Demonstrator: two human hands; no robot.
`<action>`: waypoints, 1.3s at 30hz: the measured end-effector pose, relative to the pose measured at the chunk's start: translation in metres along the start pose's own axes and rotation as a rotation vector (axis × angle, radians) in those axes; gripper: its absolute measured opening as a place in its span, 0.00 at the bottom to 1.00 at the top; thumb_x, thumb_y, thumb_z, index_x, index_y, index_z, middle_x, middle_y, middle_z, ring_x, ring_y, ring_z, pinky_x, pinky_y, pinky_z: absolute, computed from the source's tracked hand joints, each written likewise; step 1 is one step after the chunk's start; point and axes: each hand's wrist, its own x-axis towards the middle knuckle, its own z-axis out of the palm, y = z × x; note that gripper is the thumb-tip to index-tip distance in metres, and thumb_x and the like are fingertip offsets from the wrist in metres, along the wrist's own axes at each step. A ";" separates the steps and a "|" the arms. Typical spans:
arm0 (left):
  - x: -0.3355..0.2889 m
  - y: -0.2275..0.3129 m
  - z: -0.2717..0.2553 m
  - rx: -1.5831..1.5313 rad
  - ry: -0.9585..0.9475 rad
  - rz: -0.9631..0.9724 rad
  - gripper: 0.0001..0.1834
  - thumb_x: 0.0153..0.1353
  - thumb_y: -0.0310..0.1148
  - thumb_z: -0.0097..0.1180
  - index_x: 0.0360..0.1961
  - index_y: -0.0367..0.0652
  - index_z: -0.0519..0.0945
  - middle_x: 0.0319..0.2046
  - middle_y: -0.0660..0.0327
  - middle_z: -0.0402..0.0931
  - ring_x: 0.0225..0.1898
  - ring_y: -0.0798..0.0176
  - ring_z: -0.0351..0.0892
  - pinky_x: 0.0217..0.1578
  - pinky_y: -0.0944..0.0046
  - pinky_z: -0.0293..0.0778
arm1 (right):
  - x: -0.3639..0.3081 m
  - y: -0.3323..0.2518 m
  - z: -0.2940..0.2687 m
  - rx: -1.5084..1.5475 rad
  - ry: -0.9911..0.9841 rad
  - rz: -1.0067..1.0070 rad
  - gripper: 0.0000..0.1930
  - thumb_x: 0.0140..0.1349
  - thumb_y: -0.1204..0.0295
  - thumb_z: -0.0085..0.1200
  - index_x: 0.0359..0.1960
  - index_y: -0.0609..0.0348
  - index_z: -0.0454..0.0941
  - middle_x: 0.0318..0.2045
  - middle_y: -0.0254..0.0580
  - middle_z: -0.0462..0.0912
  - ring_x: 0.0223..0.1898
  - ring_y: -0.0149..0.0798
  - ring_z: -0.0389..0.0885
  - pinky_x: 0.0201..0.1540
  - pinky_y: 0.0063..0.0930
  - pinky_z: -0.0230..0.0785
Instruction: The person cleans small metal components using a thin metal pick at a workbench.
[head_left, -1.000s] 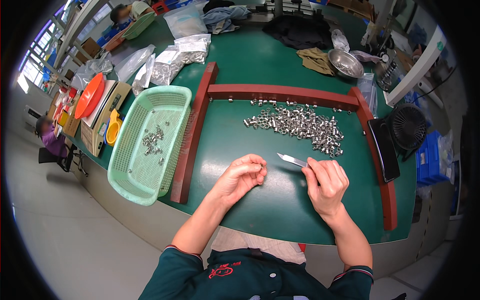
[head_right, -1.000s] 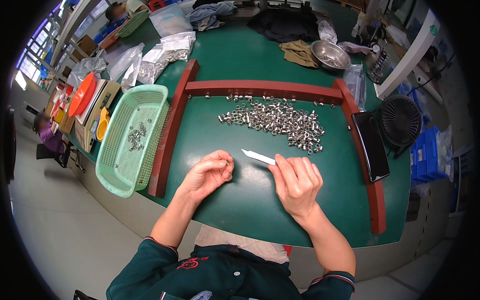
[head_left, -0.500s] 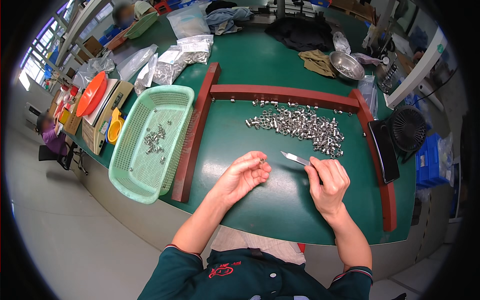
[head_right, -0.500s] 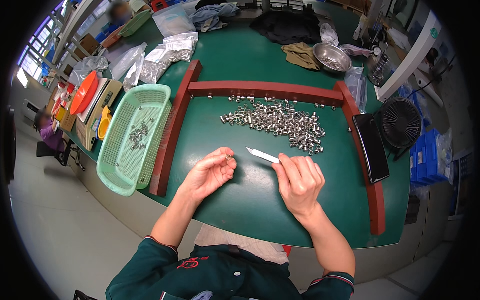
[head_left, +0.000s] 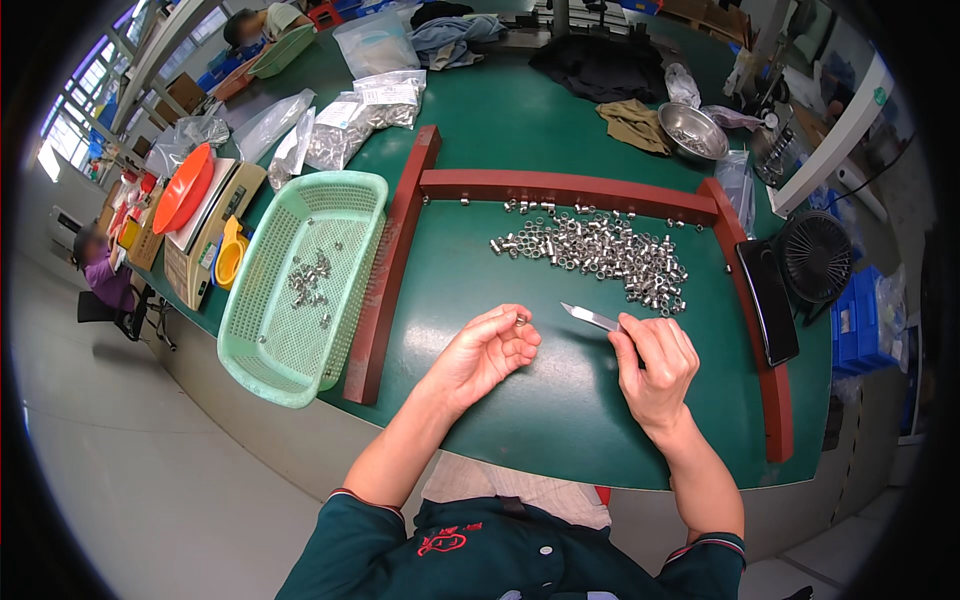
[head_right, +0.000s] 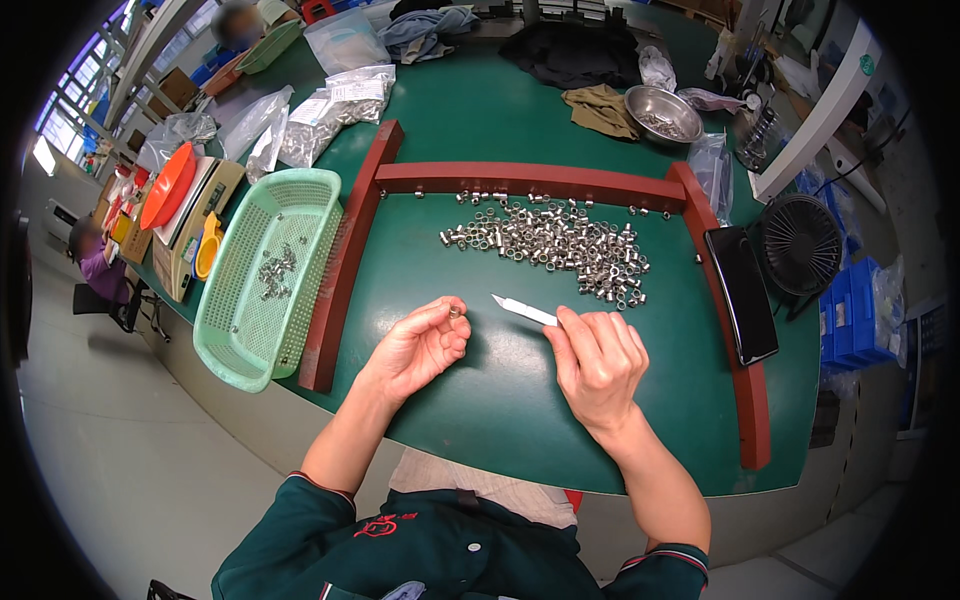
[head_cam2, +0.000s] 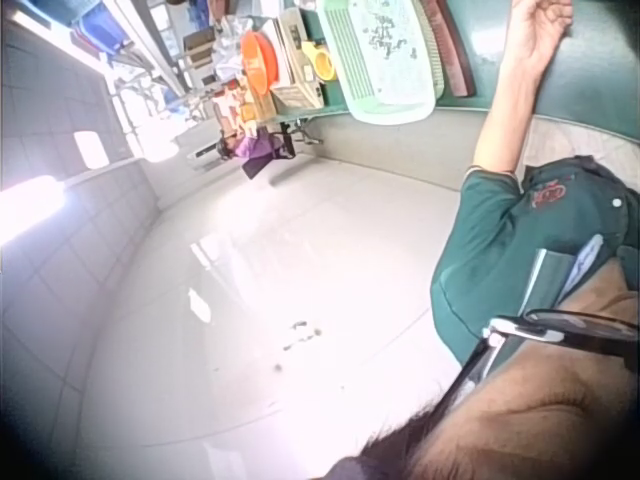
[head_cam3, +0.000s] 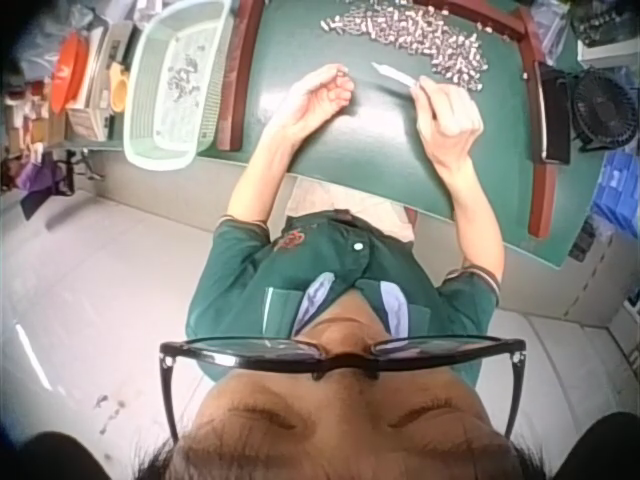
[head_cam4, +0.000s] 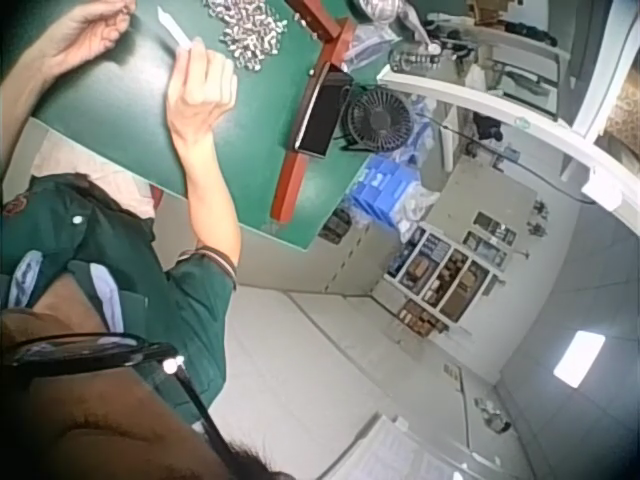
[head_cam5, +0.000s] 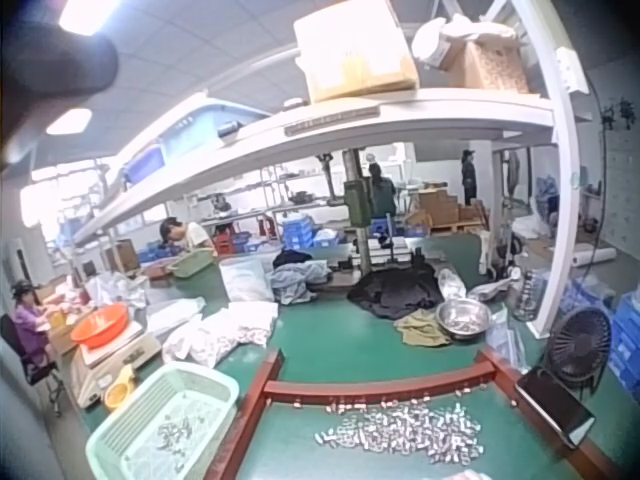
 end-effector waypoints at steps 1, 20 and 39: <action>0.000 0.000 0.001 0.000 -0.004 -0.002 0.08 0.60 0.32 0.43 0.36 0.39 0.69 0.28 0.53 0.75 0.28 0.64 0.77 0.32 0.69 0.74 | 0.000 0.000 -0.001 -0.006 -0.002 0.001 0.10 0.40 0.73 0.61 0.27 0.60 0.76 0.17 0.35 0.71 0.19 0.36 0.69 0.21 0.27 0.58; -0.106 0.071 0.040 2.037 1.158 1.252 0.10 0.49 0.17 0.49 0.35 0.34 0.73 0.35 0.55 0.74 0.33 0.63 0.74 0.34 0.66 0.69 | 0.000 0.057 -0.002 0.627 0.356 0.746 0.15 0.63 0.65 0.42 0.27 0.63 0.74 0.16 0.27 0.69 0.17 0.21 0.61 0.20 0.12 0.50; 0.087 -0.039 0.077 2.057 -0.008 0.770 0.06 0.42 0.25 0.59 0.23 0.37 0.76 0.23 0.57 0.69 0.24 0.57 0.71 0.26 0.60 0.66 | -0.001 0.069 -0.001 0.876 0.434 0.973 0.21 0.64 0.60 0.37 0.21 0.63 0.72 0.11 0.28 0.66 0.15 0.19 0.60 0.19 0.15 0.51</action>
